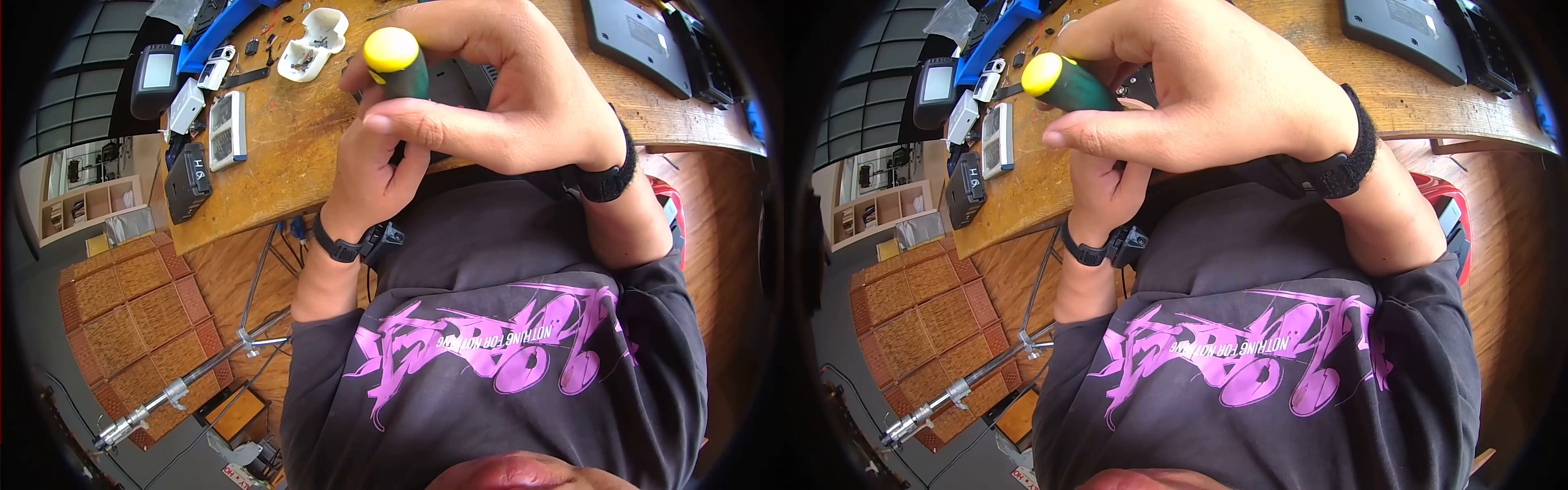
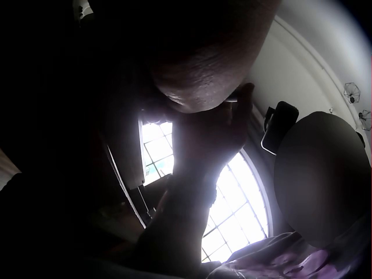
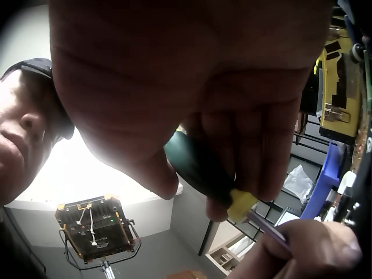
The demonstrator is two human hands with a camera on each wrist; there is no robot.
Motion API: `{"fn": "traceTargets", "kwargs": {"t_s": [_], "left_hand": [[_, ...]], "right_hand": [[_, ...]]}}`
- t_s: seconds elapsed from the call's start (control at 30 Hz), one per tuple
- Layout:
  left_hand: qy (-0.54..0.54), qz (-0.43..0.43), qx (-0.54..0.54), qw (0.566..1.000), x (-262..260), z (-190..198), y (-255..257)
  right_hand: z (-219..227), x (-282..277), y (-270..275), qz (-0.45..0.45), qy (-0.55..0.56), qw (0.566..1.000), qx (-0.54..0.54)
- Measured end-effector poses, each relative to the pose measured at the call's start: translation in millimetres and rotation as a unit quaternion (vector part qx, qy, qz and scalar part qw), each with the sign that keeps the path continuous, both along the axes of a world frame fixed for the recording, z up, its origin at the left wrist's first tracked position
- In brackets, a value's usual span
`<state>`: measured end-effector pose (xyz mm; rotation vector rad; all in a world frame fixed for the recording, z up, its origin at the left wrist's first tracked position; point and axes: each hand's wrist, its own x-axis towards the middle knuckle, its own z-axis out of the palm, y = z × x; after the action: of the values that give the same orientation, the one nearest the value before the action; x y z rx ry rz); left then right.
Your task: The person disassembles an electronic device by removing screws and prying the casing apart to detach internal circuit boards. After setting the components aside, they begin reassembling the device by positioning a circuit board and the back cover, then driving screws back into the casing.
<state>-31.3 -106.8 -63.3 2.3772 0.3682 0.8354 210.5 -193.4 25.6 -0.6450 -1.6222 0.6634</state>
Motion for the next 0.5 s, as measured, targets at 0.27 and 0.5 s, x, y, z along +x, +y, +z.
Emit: {"fn": "traceTargets", "kwargs": {"t_s": [0.27,0.5], "left_hand": [[-0.029,0.001,0.043,0.999,2.3,-6.5,4.0],[-0.019,-0.005,0.063,0.998,0.9,-2.6,2.9]], "right_hand": [[-21.2,0.1,13.6,-0.036,-0.038,0.998,0.046],[-13.4,23.8,25.0,0.116,-0.055,0.992,-0.017]]}}
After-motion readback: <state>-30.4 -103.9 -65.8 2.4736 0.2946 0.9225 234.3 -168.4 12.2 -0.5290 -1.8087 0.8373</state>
